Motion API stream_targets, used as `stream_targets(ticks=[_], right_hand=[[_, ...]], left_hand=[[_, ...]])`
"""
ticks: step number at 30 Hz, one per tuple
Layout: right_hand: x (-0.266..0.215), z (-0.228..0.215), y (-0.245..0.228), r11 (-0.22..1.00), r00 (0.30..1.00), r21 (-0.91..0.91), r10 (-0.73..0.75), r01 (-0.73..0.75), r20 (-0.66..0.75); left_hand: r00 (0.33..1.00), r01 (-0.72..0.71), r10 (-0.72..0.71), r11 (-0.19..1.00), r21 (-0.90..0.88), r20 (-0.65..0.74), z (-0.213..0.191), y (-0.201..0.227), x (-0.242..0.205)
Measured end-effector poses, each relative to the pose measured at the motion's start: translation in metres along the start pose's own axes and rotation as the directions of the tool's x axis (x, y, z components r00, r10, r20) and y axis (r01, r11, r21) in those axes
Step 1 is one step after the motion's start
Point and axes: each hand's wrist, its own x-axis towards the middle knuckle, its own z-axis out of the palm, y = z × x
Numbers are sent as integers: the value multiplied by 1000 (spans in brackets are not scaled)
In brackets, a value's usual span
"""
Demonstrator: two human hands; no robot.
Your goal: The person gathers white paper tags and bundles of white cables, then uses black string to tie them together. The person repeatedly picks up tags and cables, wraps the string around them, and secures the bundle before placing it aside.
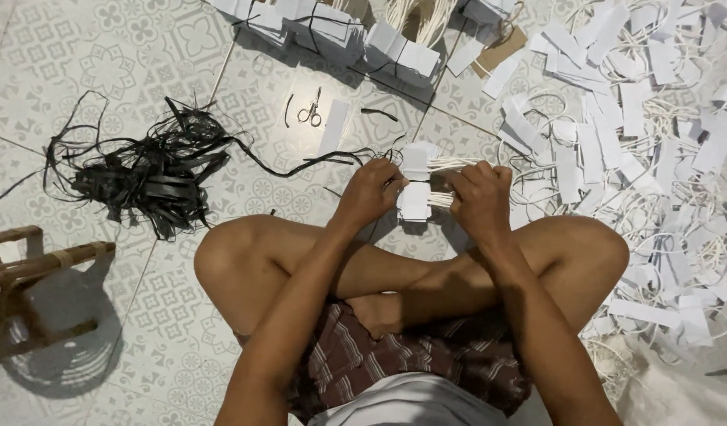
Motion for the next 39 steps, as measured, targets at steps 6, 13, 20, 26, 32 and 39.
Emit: stream_targets(ticks=[6,13,20,26,32,39], right_hand=[[2,-2,0,999,999,33,34,-35,8],[5,-7,0,998,997,25,60,-59,-48],[10,-12,-8,999,998,18,41,-40,-41],[11,-11,-12,999,999,26,39,-38,-24],[13,-9,-10,999,997,6,-33,32,69],[25,4,-9,1000,979,25,-7,2,204]], left_hand=[[996,84,-85,989,-125,-2,2,-11,-3],[999,14,-13,1000,25,-29,-4,3,-5],[980,-199,187,898,391,70,2,-2,-6],[987,-161,155,883,441,51,18,-26,-11],[987,-162,151,889,428,59,17,-23,-11],[985,-163,171,894,418,18,14,-15,-7]])
